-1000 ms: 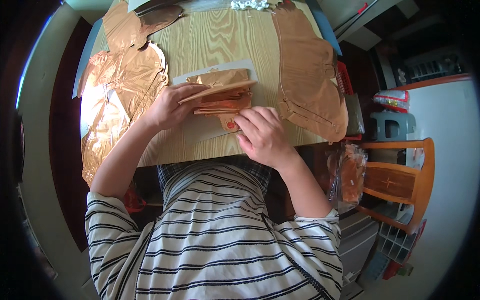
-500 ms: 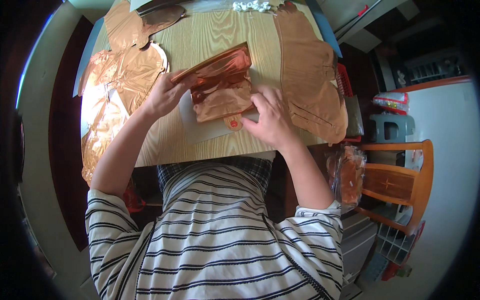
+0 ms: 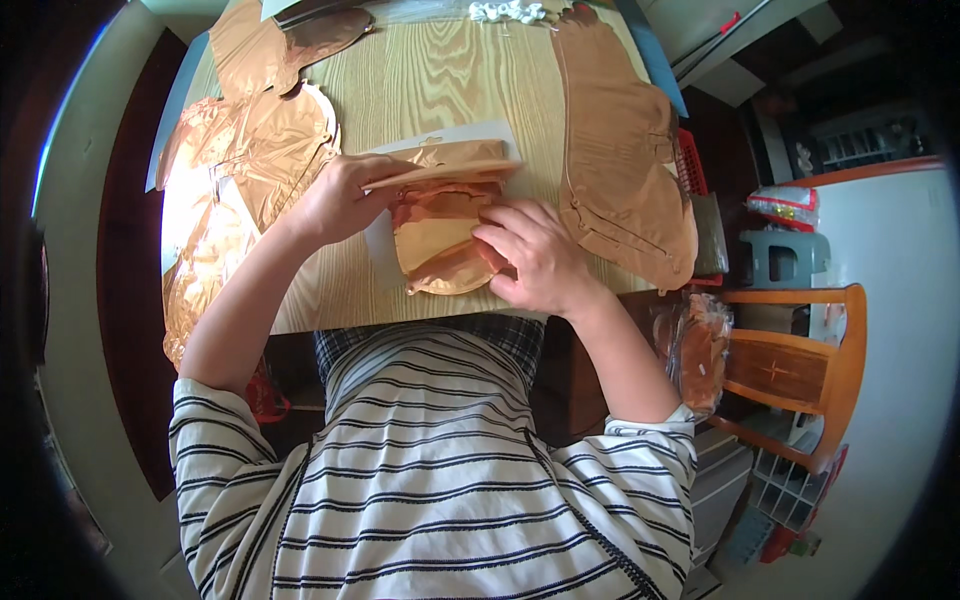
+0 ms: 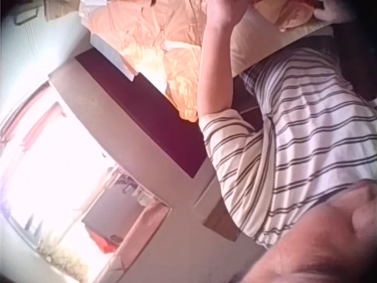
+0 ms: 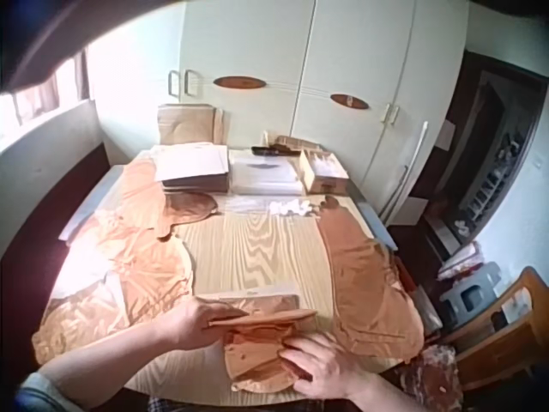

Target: Folding metallic foil balloons and placing them into clear plastic packaging sleeves.

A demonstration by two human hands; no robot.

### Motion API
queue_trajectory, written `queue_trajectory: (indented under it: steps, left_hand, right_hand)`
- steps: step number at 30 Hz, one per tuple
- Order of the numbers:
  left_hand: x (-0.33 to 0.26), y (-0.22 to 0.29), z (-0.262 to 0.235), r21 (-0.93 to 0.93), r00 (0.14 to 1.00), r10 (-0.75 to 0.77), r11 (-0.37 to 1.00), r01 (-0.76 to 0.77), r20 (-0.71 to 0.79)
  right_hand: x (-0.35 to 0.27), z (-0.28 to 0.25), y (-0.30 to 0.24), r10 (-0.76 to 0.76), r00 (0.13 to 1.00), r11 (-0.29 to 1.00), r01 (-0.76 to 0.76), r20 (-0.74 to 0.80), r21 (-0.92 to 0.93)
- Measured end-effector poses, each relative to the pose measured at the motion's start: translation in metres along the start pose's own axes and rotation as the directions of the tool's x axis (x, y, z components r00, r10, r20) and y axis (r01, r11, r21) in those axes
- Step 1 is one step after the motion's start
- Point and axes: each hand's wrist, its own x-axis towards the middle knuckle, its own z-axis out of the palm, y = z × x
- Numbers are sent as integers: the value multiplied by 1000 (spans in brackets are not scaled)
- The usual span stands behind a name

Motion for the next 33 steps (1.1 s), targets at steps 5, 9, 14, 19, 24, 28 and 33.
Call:
queue_trajectory:
  steps: [5, 9, 14, 19, 24, 28, 33]
  left_hand:
    - [-1, -9, 10, 189, 953, 303, 937, -294, -22]
    - [4, -10, 14, 313, 898, 438, 860, -403, -47]
    - [10, -25, 19, 375, 888, 460, 822, -428, 4]
    - [13, -27, 15, 349, 912, 406, 848, -400, 60]
    - [8, -24, 12, 320, 919, 383, 862, -394, 99]
    - [-5, -14, 15, 259, 914, 383, 876, -406, 138]
    - [-16, -2, 24, 219, 894, 439, 867, -447, 86]
  right_hand:
    - [-2, -6, 0, 187, 969, 924, -229, 160, 305]
    - [-1, -5, 6, 12, 999, 988, -20, 53, 152]
    - [-4, -1, 9, -8, 1000, 988, 6, 14, 155]
    - [-5, -3, 6, 13, 998, 991, -20, 53, 131]
    - [-14, 0, -1, 43, 998, 980, -51, 46, 191]
    - [-24, -4, -20, -3, 999, 994, -3, 52, 113]
    - [-47, 11, -33, 0, 1000, 1000, 0, -5, 17]
